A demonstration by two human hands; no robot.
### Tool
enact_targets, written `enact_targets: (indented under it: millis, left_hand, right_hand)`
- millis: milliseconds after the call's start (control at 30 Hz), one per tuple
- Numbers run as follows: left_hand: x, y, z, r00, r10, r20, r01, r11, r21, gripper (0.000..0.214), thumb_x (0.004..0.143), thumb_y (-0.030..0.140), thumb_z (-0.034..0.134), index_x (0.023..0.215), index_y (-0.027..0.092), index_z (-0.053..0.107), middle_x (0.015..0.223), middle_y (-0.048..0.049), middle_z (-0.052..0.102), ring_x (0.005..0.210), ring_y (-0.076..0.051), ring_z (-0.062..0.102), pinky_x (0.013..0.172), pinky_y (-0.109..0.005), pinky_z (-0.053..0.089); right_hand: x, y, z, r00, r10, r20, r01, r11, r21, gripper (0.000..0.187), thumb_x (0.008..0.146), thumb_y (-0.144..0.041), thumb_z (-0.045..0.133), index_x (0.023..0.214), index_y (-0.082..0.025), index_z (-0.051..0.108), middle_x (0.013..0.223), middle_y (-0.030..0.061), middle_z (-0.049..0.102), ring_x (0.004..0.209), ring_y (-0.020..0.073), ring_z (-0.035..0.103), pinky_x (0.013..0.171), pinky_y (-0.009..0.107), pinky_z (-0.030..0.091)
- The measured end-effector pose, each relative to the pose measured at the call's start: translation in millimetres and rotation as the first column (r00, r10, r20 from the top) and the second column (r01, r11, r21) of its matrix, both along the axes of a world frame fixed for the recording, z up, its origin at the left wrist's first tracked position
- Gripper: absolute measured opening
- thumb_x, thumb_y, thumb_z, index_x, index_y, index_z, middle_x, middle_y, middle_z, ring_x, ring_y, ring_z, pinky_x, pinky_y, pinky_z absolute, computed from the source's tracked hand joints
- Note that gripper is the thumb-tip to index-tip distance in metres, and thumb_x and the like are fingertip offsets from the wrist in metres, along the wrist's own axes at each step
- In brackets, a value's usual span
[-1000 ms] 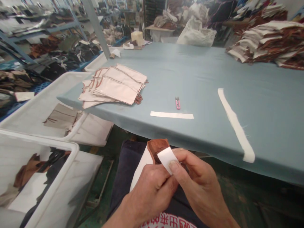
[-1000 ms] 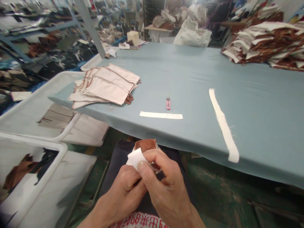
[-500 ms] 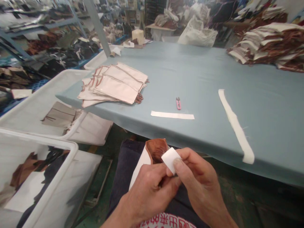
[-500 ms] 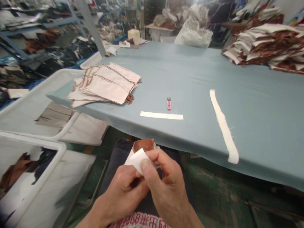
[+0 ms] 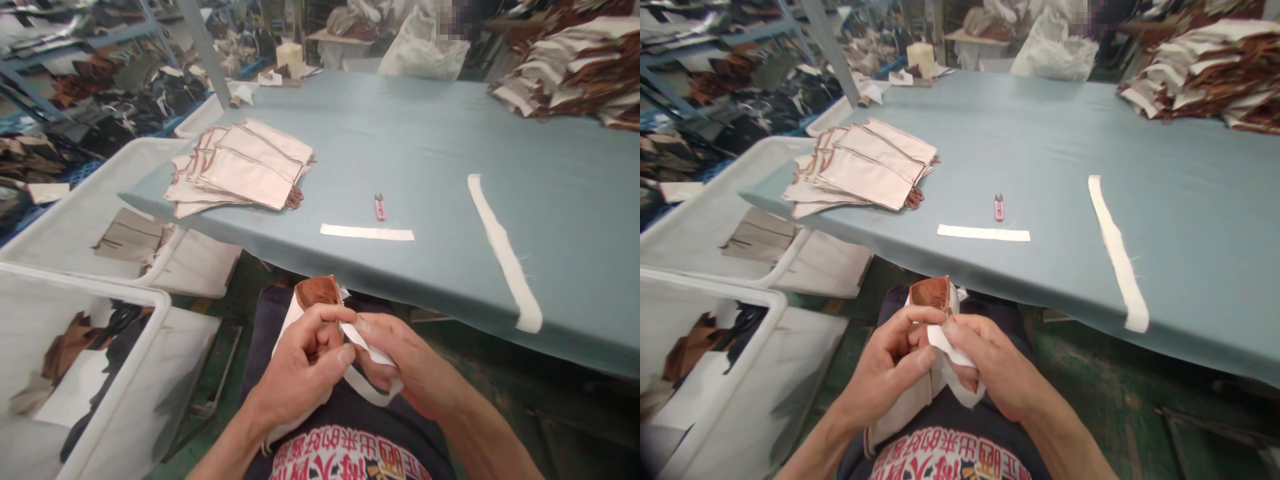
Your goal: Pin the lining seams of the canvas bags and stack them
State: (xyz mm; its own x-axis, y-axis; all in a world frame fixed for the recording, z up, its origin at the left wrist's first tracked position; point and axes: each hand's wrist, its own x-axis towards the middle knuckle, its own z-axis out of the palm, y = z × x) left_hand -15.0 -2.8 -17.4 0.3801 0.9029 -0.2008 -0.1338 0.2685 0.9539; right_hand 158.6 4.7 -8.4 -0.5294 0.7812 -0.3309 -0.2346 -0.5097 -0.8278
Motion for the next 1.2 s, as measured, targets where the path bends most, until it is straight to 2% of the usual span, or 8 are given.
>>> enact_targets:
  millis: [233,367,467,633,900,1000,1100,1200]
  left_hand:
    - [-0.7,6.2,-4.6,0.998,0.031,-0.056,-0.027,0.998,0.064,0.035,0.091,0.048,0.07,0.088,0.015,0.06,0.065,0.0054,0.047,0.055,-0.007,0.036,0.05,-0.019,0.028]
    - [0.8,8.3,-2.2,0.995,0.047,-0.088,-0.046,0.999,0.013,0.036,0.092,0.048,0.069,0.081,0.015,0.057,0.058,0.0072,0.044,0.051,-0.006,0.034,0.049,-0.019,0.028]
    - [0.8,9.2,-1.2,0.995,0.066,-0.075,-0.069,0.997,-0.036,0.039,0.091,0.051,0.069,0.081,0.016,0.056,0.054,0.0088,0.043,0.048,-0.006,0.034,0.048,-0.019,0.027]
    - [-1.9,9.3,-3.4,0.995,0.064,-0.076,-0.064,0.998,0.003,0.041,0.093,0.053,0.067,0.082,0.016,0.056,0.055,0.0077,0.045,0.049,-0.006,0.035,0.048,-0.019,0.028]
    - [-11.4,3.6,-14.6,0.934,0.351,0.062,-0.352,0.936,0.009,0.049,0.1,0.064,0.046,0.079,0.02,0.049,0.057,0.0066,0.042,0.048,-0.008,0.027,0.046,-0.02,0.021]
    - [-11.5,2.7,-6.2,0.919,0.381,0.104,-0.378,0.925,-0.05,0.055,0.096,0.069,0.05,0.072,0.02,0.045,0.055,0.0074,0.035,0.048,-0.008,0.025,0.048,-0.021,0.023]
    - [-10.3,1.8,7.7,0.924,0.357,0.135,-0.349,0.934,-0.079,0.058,0.092,0.072,0.055,0.069,0.02,0.043,0.055,0.0073,0.034,0.048,-0.008,0.022,0.047,-0.021,0.021]
    - [-15.4,1.7,17.5,0.924,0.358,0.135,-0.351,0.933,-0.074,0.058,0.092,0.073,0.054,0.068,0.021,0.043,0.055,0.0071,0.034,0.047,-0.008,0.021,0.045,-0.022,0.019]
  right_hand:
    - [4.1,4.3,-7.2,0.994,0.098,0.046,-0.095,0.993,-0.064,0.048,0.093,-0.061,0.06,0.07,-0.021,0.048,0.052,-0.0116,0.025,0.045,0.0063,0.015,0.041,0.021,0.018]
    - [11.2,4.3,-7.1,0.912,-0.045,0.408,-0.058,0.97,0.236,0.056,0.104,-0.063,0.037,0.078,-0.018,0.061,0.058,-0.0035,0.049,0.053,0.011,0.042,0.052,0.024,0.034]
    - [11.4,2.0,-2.3,0.843,-0.202,0.499,-0.044,0.898,0.438,0.035,0.101,-0.051,0.051,0.097,-0.019,0.066,0.085,0.0011,0.066,0.075,0.0142,0.057,0.068,0.025,0.044]
    - [-0.6,-1.8,-2.9,0.817,-0.29,0.498,0.009,0.87,0.492,0.027,0.097,-0.039,0.061,0.079,-0.019,0.061,0.067,-0.0031,0.058,0.058,0.0111,0.047,0.055,0.025,0.035]
    - [-6.1,-0.7,-56.8,0.891,-0.41,0.194,0.315,0.867,0.385,0.04,0.105,-0.054,0.048,0.1,-0.018,0.065,0.058,-0.0065,0.046,0.05,0.0116,0.041,0.052,0.026,0.036]
    - [-16.6,6.3,-57.4,0.908,-0.336,0.249,0.178,0.85,0.495,0.037,0.108,-0.05,0.043,0.108,-0.019,0.063,0.071,-0.0021,0.058,0.055,0.0123,0.045,0.055,0.026,0.038]
    - [-32.9,20.0,-51.0,0.898,-0.289,0.332,0.013,0.772,0.636,0.028,0.109,-0.042,0.04,0.103,-0.021,0.057,0.089,0.0042,0.069,0.069,0.015,0.058,0.066,0.029,0.044]
    - [-47.3,31.5,-49.5,0.892,-0.269,0.363,-0.061,0.725,0.686,0.02,0.105,-0.037,0.045,0.091,-0.023,0.05,0.079,0.0017,0.068,0.068,0.0169,0.062,0.066,0.029,0.044]
